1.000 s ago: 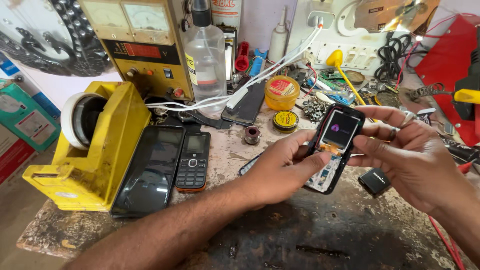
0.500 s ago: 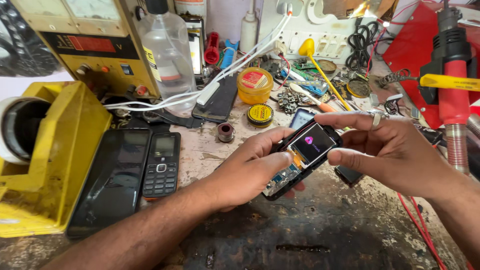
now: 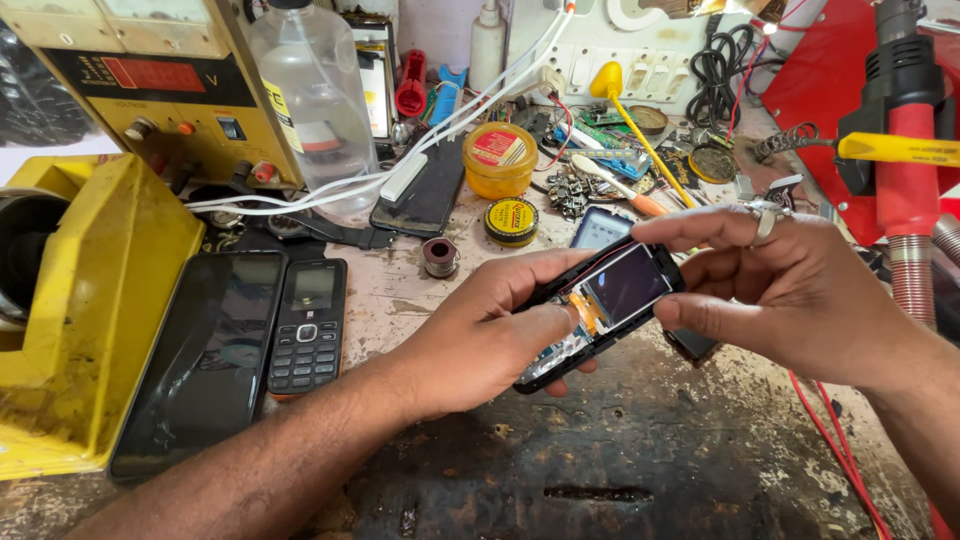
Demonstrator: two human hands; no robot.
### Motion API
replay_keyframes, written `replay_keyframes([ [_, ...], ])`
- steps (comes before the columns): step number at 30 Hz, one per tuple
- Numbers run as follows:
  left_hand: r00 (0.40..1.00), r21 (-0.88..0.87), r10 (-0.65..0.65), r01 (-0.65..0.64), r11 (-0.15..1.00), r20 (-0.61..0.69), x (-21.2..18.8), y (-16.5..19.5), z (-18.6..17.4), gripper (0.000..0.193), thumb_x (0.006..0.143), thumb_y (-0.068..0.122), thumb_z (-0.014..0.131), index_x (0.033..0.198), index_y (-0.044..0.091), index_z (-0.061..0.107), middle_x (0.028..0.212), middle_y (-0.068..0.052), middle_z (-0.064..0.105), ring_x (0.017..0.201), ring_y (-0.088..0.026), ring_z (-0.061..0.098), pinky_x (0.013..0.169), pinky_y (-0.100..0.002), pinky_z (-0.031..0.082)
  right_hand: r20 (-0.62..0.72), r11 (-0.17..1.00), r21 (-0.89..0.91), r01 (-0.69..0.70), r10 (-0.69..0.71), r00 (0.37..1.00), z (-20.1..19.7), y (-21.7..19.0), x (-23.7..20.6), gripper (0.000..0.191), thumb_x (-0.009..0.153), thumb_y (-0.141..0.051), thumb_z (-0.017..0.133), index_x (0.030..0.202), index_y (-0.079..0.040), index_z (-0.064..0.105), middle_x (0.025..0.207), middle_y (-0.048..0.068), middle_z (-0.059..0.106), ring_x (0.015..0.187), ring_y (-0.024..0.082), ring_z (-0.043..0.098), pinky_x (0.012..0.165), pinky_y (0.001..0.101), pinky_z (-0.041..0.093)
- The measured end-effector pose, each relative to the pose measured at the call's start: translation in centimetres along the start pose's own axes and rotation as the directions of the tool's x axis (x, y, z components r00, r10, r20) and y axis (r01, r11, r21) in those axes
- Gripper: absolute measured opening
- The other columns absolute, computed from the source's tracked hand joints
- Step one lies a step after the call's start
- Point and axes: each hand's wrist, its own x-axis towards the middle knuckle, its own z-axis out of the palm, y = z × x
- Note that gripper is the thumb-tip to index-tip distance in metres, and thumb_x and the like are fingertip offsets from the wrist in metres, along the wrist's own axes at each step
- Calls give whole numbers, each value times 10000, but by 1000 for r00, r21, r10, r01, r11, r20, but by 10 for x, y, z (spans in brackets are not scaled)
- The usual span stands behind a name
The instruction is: The person disassembles a black feature phone, removes the front keypad assembly, and tests the screen by powering the device on. The screen displays the boot logo and home screen. The person then reassembles the phone by reattaching the keypad and back cover.
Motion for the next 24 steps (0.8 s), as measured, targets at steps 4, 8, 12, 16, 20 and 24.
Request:
replay_keyframes([
  [4,1000,10,7,-7,1000,-9,0,-1,-1,519,959,105,496,1476,71,522,1089,-71,706,837,-119,708,615,-285,617,-2,994,99,-54,54,999,2,-2,-1,543,822,-28,799,1352,-55,684,943,69,798,845,74,750,654,210,604],
  [8,1000,9,-1,1,1000,-8,0,0,-1,506,972,113,489,1474,68,534,1086,-80,714,834,-119,713,615,-284,619,-1,999,29,-21,21,1000,0,-2,-3,540,831,-10,810,1358,-40,695,897,80,814,833,85,761,641,212,596],
  [12,1000,13,-1,1,1000,-7,0,0,-1,495,987,127,496,1479,74,529,1085,-83,718,836,-117,715,612,-280,616,2,999,31,-32,32,999,-1,1,-4,550,829,4,817,1366,-35,706,869,96,835,826,91,758,630,217,592],
  [16,1000,22,7,-7,1000,-4,-1,0,-1,491,987,123,497,1473,67,541,1083,-83,718,840,-116,715,607,-278,615,16,997,79,10,-11,1000,-2,4,-5,524,832,0,812,1344,-33,705,907,84,825,850,83,756,646,210,606],
  [20,1000,17,5,-5,1000,0,-1,0,-1,489,984,118,493,1468,64,544,1083,-84,719,831,-117,714,599,-276,612,4,995,96,-14,14,1000,-1,8,-4,524,822,22,823,1334,-26,724,892,104,824,827,97,754,631,224,603],
  [24,1000,25,10,-10,1000,2,-1,0,0,497,982,110,483,1474,71,540,1071,-79,714,818,-113,711,592,-272,609,15,991,132,-31,30,999,-1,10,-3,525,816,28,822,1330,-26,726,900,109,823,817,99,749,638,233,607],
])
